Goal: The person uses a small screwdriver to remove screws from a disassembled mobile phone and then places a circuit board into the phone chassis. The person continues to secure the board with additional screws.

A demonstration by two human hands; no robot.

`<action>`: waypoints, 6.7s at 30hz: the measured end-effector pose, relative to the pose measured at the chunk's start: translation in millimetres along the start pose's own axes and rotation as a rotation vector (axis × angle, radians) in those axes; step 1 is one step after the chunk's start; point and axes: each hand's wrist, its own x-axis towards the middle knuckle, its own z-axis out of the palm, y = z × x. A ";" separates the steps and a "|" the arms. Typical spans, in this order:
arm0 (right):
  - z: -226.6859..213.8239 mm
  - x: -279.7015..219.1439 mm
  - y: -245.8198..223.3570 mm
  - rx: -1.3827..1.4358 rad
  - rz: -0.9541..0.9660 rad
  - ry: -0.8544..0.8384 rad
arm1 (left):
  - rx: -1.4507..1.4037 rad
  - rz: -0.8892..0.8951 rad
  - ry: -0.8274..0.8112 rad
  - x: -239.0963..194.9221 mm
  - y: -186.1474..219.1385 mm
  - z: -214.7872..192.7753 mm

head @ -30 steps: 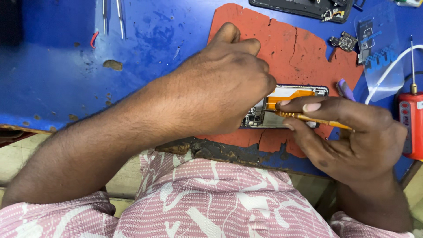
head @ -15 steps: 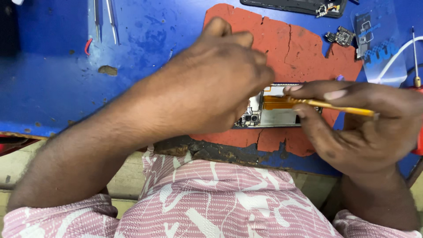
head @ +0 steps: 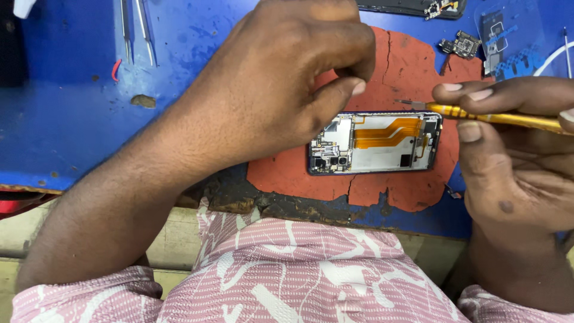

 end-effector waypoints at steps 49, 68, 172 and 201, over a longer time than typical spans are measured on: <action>-8.5 22.8 11.3 0.028 -0.041 -0.134 | 0.381 -0.073 0.063 -8.7 -8.2 -2.4; -1.0 37.1 22.2 -0.395 -0.419 -0.614 | 0.393 0.054 0.002 -7.2 -2.9 2.4; -66.4 69.4 27.4 -0.499 0.004 0.081 | 0.233 -0.056 -0.570 10.7 18.2 9.6; -71.4 65.7 37.0 -0.453 0.051 0.085 | 0.287 0.038 -0.516 11.4 21.7 5.7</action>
